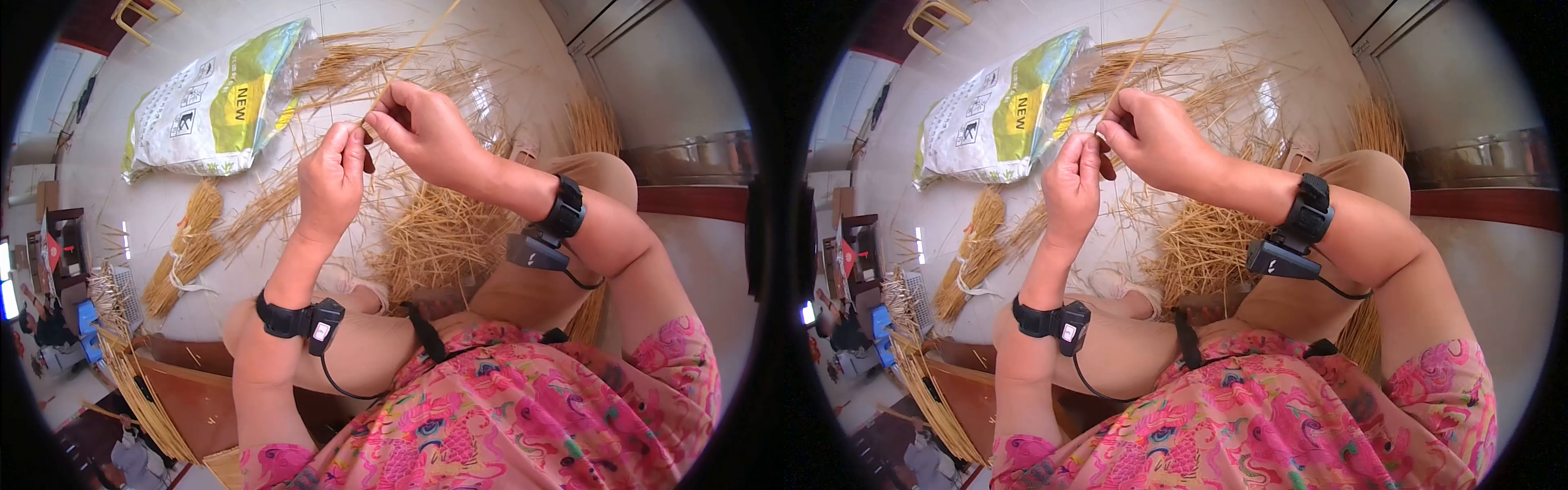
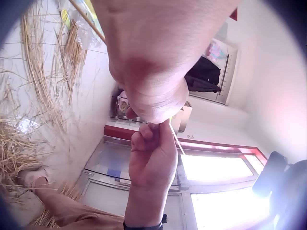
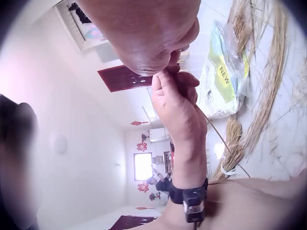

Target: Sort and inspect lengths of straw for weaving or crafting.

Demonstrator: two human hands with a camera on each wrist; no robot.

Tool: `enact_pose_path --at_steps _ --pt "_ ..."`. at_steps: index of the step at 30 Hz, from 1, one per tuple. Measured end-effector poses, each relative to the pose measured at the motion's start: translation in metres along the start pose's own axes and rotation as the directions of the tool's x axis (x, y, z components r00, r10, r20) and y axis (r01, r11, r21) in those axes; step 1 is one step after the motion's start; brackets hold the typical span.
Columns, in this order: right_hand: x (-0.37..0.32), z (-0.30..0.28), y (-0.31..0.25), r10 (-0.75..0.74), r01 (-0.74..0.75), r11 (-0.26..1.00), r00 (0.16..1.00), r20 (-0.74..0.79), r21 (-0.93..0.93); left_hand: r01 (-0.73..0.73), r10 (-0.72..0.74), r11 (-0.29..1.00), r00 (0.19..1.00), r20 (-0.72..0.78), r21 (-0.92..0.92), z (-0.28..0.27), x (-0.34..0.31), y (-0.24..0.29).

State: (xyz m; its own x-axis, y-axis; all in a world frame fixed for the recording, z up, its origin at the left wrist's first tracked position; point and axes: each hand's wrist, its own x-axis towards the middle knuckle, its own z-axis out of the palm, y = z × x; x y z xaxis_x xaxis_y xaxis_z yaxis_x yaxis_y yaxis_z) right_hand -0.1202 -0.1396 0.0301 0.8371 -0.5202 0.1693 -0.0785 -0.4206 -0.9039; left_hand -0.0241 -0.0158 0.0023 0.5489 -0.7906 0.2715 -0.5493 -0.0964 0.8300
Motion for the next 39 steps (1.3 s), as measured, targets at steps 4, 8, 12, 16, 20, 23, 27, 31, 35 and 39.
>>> enact_pose_path --at_steps 4,8,12,16,20,23,27,31,35,39 --pt "-0.003 0.008 0.013 0.255 -0.312 0.852 0.949 0.186 0.421 -0.079 0.087 0.989 0.995 -0.052 0.127 0.003 0.001 -0.007" --pt "0.000 0.005 0.018 0.170 -0.342 0.667 0.935 0.311 0.663 -0.083 0.087 0.995 0.993 -0.077 0.060 0.001 0.004 -0.002" --pt "0.002 0.002 0.018 0.212 -0.406 0.713 0.902 0.376 0.572 -0.116 0.115 0.993 0.991 -0.074 -0.008 -0.001 0.001 -0.001" --pt "-0.008 0.016 0.035 0.279 -0.416 0.883 0.837 0.471 0.217 -0.155 0.143 0.983 0.983 -0.119 -0.094 -0.002 0.003 0.002" --pt "-0.008 0.015 0.034 0.237 0.032 0.907 0.785 0.573 -0.419 -0.045 0.002 0.936 0.992 -0.124 -0.349 -0.022 0.016 -0.001" --pt "-0.013 0.018 0.051 0.110 0.137 0.925 0.795 0.596 -0.355 -0.014 -0.103 0.813 0.980 -0.168 -0.582 -0.046 0.030 0.001" --pt "-0.021 0.032 0.042 0.150 -0.032 0.980 0.764 0.628 -0.195 0.000 -0.170 0.609 0.977 -0.131 -0.793 -0.071 0.040 -0.007" --pt "-0.039 0.058 0.044 0.129 -0.111 0.991 0.770 0.625 -0.069 -0.065 -0.100 0.447 0.987 -0.122 -0.892 -0.086 0.047 -0.011" --pt "-0.045 0.079 0.040 0.197 -0.236 0.971 0.745 0.637 -0.024 -0.078 -0.111 0.342 0.986 -0.122 -0.937 -0.084 0.053 -0.013" --pt "-0.040 0.085 0.029 0.195 -0.327 0.941 0.725 0.660 0.082 -0.093 -0.129 0.487 0.976 -0.177 -0.869 -0.089 0.058 -0.023"
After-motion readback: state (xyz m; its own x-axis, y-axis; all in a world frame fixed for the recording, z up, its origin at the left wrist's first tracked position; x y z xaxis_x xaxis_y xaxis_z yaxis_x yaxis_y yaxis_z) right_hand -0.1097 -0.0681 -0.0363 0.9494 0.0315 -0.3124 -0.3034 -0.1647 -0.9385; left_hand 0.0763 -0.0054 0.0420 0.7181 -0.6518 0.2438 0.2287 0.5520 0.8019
